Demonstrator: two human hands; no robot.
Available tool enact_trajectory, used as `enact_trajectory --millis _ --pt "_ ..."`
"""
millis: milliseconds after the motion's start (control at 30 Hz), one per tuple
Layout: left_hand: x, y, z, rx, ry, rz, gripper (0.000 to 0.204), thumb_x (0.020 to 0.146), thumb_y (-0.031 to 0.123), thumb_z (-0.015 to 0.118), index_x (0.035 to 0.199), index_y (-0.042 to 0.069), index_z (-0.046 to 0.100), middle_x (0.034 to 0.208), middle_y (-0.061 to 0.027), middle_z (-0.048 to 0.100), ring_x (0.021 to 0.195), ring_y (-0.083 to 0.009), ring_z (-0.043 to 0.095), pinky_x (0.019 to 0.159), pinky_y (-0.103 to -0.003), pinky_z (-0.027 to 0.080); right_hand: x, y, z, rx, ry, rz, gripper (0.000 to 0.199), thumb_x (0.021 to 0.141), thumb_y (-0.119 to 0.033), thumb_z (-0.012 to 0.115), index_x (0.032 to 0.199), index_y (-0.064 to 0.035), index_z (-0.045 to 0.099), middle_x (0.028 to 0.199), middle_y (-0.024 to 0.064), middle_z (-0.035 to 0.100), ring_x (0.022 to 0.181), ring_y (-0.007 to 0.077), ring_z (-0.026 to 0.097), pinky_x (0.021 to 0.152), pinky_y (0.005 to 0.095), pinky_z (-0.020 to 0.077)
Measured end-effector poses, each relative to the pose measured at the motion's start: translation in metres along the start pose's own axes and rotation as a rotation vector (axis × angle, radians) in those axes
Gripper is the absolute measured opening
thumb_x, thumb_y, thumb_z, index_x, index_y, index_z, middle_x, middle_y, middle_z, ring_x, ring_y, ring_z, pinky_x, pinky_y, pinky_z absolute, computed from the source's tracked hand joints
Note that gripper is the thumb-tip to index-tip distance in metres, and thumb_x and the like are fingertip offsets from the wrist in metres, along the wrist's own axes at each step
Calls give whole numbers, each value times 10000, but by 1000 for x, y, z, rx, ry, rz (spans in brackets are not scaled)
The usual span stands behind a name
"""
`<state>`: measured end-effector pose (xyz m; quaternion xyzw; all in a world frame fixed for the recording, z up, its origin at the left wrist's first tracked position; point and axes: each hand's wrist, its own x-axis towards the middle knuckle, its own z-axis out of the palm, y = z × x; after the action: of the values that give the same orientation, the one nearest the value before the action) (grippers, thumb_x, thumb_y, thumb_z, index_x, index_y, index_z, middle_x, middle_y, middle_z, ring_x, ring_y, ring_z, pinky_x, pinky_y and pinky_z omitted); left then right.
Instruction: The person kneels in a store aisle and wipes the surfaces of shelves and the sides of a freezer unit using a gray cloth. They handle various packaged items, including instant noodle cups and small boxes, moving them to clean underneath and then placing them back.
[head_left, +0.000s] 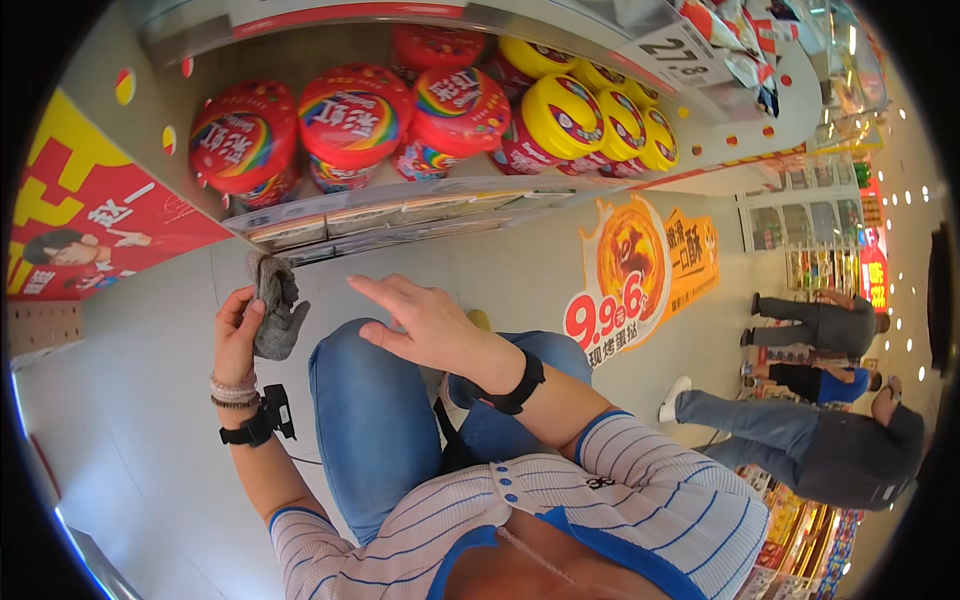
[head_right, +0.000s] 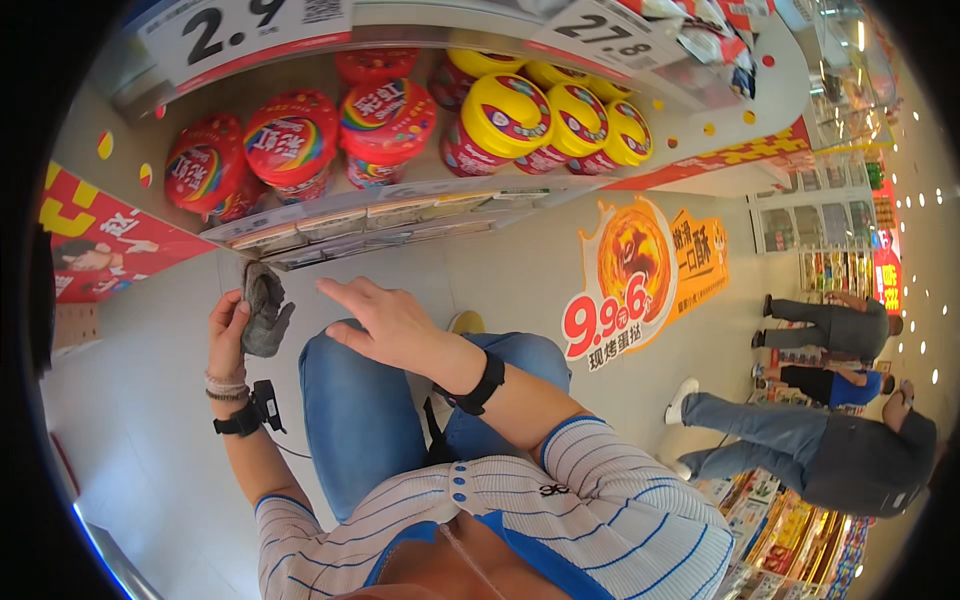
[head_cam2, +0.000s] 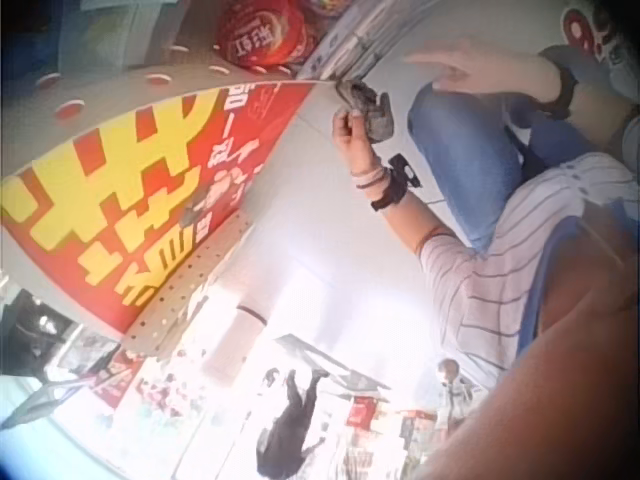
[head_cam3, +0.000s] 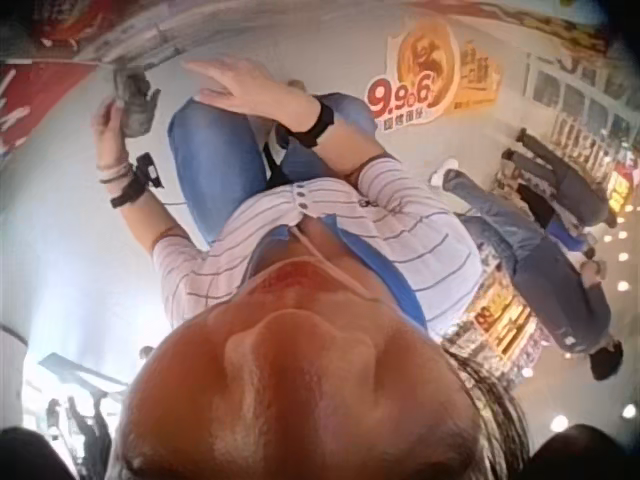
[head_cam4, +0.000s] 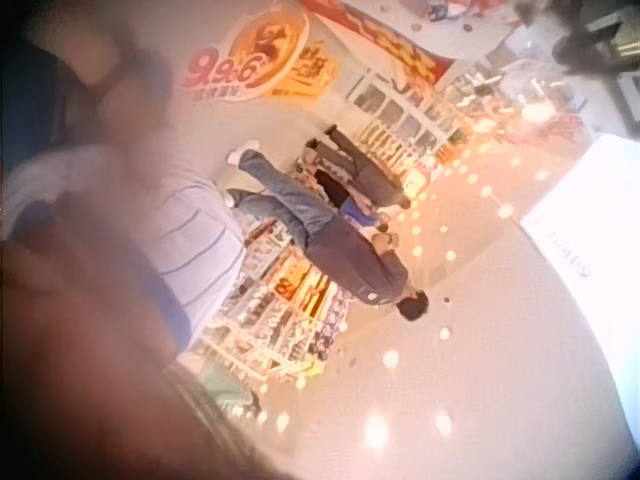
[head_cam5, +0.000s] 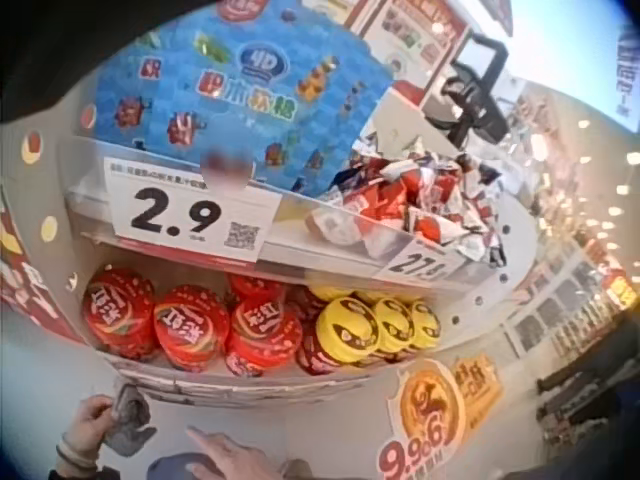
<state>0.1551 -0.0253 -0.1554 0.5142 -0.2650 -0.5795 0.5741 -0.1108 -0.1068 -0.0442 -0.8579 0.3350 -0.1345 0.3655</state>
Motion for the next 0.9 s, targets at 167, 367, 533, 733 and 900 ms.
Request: enact_trajectory --millis 167,367,533,733,900 --pt "-17 31 114 65 -360 138 150 903 28 586 1053 16 576 846 28 580 770 -67 536 686 -209 450 -14 -5 7 166 99 -18 699 881 -339 604 1403 -2 285 1178 262 536 904 446 602 741 443 513" --pt "-11 22 113 251 -421 74 91 926 65 581 886 -16 592 721 60 500 637 -26 393 551 -190 339 -19 2 11 120 219 111 516 900 -285 579 1315 -25 416 906 225 634 791 415 629 668 445 523" --pt "-5 23 136 385 -469 78 124 921 54 570 834 -29 601 674 52 485 614 -30 379 533 -205 323 -38 5 -10 -36 238 176 434 884 -218 572 1275 -64 463 924 169 632 740 356 640 605 441 521" --pt "14 9 175 415 -701 136 146 890 54 594 992 -38 643 810 -49 623 723 -102 555 651 -241 445 -82 2 -59 -236 256 200 451 816 -118 608 1254 -104 503 968 127 596 746 331 627 618 414 518" --pt "32 -1 191 466 -779 64 207 886 60 595 1071 -22 641 973 -112 683 863 -162 648 782 -273 499 -149 3 -120 -179 248 435 351 830 -156 564 1178 -104 554 954 139 597 768 322 622 661 405 505"
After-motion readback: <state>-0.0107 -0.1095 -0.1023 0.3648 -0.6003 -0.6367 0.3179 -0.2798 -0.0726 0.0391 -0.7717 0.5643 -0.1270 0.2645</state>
